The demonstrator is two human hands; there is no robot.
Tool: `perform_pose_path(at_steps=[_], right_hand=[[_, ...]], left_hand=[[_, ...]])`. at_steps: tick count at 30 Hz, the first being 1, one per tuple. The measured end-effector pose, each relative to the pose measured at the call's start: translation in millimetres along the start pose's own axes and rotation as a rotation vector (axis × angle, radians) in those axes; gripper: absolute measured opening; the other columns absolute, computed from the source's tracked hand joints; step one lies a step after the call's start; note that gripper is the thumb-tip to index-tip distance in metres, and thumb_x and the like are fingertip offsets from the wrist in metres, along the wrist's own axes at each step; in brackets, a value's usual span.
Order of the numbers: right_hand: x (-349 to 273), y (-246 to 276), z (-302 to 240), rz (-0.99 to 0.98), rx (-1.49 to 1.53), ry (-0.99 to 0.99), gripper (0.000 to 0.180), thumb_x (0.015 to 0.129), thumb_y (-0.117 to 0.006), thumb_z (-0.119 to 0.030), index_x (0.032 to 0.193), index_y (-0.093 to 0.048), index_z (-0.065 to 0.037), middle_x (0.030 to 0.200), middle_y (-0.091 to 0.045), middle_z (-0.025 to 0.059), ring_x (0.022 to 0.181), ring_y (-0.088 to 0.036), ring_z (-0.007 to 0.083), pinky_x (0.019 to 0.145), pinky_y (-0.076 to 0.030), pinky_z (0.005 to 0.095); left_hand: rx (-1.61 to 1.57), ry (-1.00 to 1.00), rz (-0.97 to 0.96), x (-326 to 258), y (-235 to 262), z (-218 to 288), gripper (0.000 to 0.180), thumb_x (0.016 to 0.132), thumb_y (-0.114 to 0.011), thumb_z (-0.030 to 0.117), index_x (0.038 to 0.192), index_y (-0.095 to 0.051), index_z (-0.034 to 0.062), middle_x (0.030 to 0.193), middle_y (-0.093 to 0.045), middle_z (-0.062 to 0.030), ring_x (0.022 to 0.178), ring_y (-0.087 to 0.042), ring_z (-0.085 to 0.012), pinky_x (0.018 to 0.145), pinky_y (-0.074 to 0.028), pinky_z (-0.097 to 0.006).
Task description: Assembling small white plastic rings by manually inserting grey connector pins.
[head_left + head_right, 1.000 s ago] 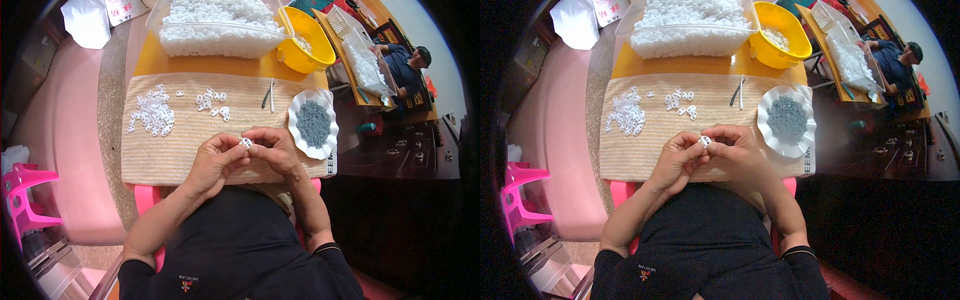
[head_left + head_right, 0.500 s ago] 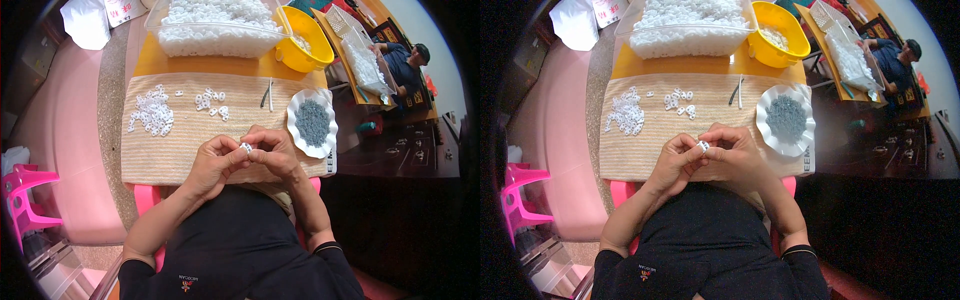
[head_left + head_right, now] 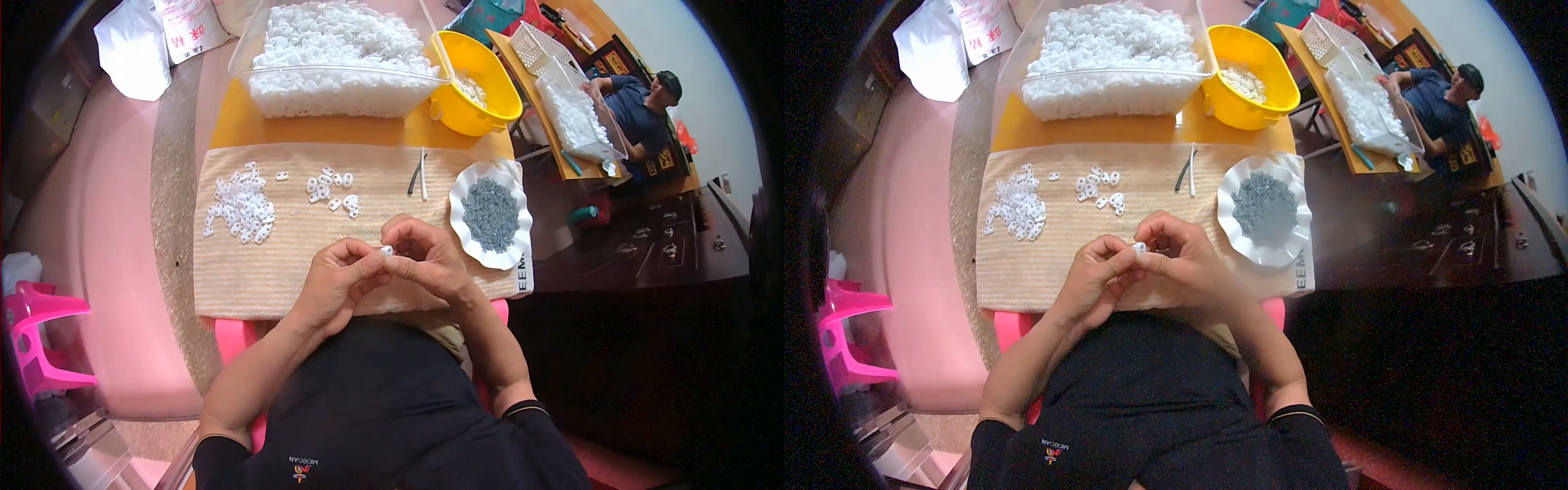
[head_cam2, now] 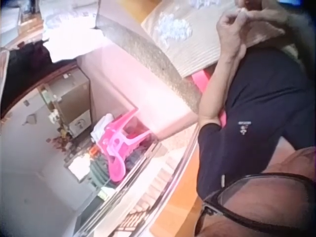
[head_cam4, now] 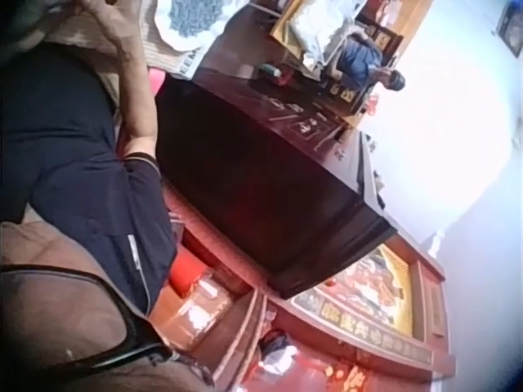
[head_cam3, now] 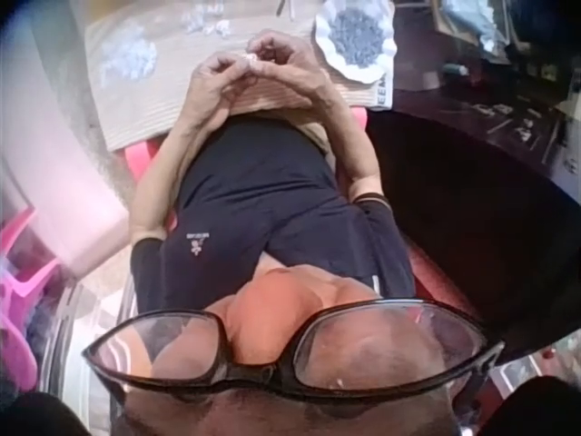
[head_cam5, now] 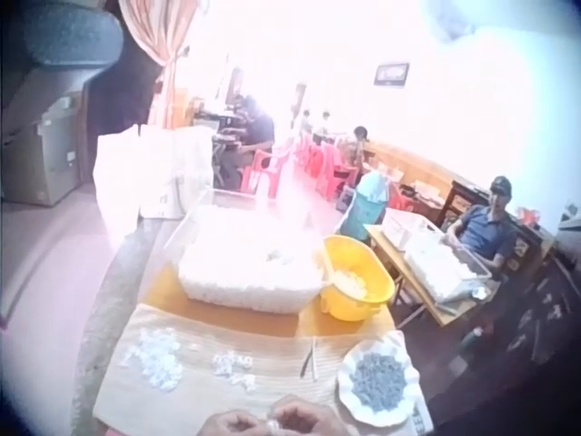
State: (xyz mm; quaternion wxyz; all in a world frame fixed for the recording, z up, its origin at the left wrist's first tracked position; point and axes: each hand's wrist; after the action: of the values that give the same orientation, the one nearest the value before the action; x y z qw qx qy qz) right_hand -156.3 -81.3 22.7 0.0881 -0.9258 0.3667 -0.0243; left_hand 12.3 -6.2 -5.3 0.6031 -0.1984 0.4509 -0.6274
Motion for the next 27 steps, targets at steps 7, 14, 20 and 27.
perform_pose_path(at_steps=[7, 14, 20, 27], right_hand=[[3.2, 17.8, -7.7, 0.248, -0.289, 0.043, 0.012, 0.085, -0.067, 0.001, 0.095, -0.06, 0.0, 0.09, -0.061, 0.0052, 0.081, -0.06, 0.0093, 0.071, -0.049, 0.0232], [65.1, 108.6, -90.6, 0.811, -0.797, 0.414, 0.017, 0.087, -0.065, -0.006, 0.1, -0.065, 0.005, 0.082, -0.066, 0.0059, 0.073, -0.064, 0.0112, 0.067, -0.052, 0.0225], [63.1, 101.0, -74.3, 0.632, -0.917, 0.403, 0.016, 0.086, -0.066, -0.005, 0.1, -0.065, 0.003, 0.084, -0.066, 0.0048, 0.071, -0.061, 0.0104, 0.065, -0.049, 0.0216], [35.6, 40.8, -4.4, 0.124, -0.916, 0.152, 0.013, 0.083, -0.067, -0.003, 0.096, -0.066, 0.0, 0.083, -0.064, 0.0082, 0.073, -0.061, 0.0155, 0.064, -0.048, 0.0266]], left_hand=[[-0.019, -0.005, 0.069, -4.0, -8.6, 1.8, 0.009, 0.09, -0.064, 0.014, 0.09, -0.061, 0.0057, 0.099, -0.066, -0.0094, 0.082, -0.064, -0.0124, 0.076, -0.056, -0.028], [-0.003, -0.025, 0.102, 0.4, -4.5, -2.9, 0.009, 0.091, -0.064, 0.013, 0.092, -0.061, 0.005, 0.103, -0.066, -0.0112, 0.081, -0.064, -0.0115, 0.076, -0.057, -0.027], [-0.024, -0.073, 0.158, 0.6, -2.7, -0.5, 0.008, 0.09, -0.064, 0.012, 0.092, -0.061, 0.0045, 0.099, -0.066, -0.0101, 0.08, -0.064, -0.0111, 0.073, -0.057, -0.026], [-0.028, -0.154, 0.226, 0.1, -0.8, -2.6, 0.006, 0.091, -0.063, 0.011, 0.092, -0.062, 0.0048, 0.093, -0.067, -0.0074, 0.076, -0.063, -0.01, 0.07, -0.057, -0.025]])
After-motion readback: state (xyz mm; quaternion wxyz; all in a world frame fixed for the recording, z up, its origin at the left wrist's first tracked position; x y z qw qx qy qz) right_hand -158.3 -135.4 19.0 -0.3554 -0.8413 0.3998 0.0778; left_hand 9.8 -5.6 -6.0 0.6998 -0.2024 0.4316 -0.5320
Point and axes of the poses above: each hand's wrist, its own x-axis towards the middle knuckle, its own y-axis out of the back of the hand, z = x × y
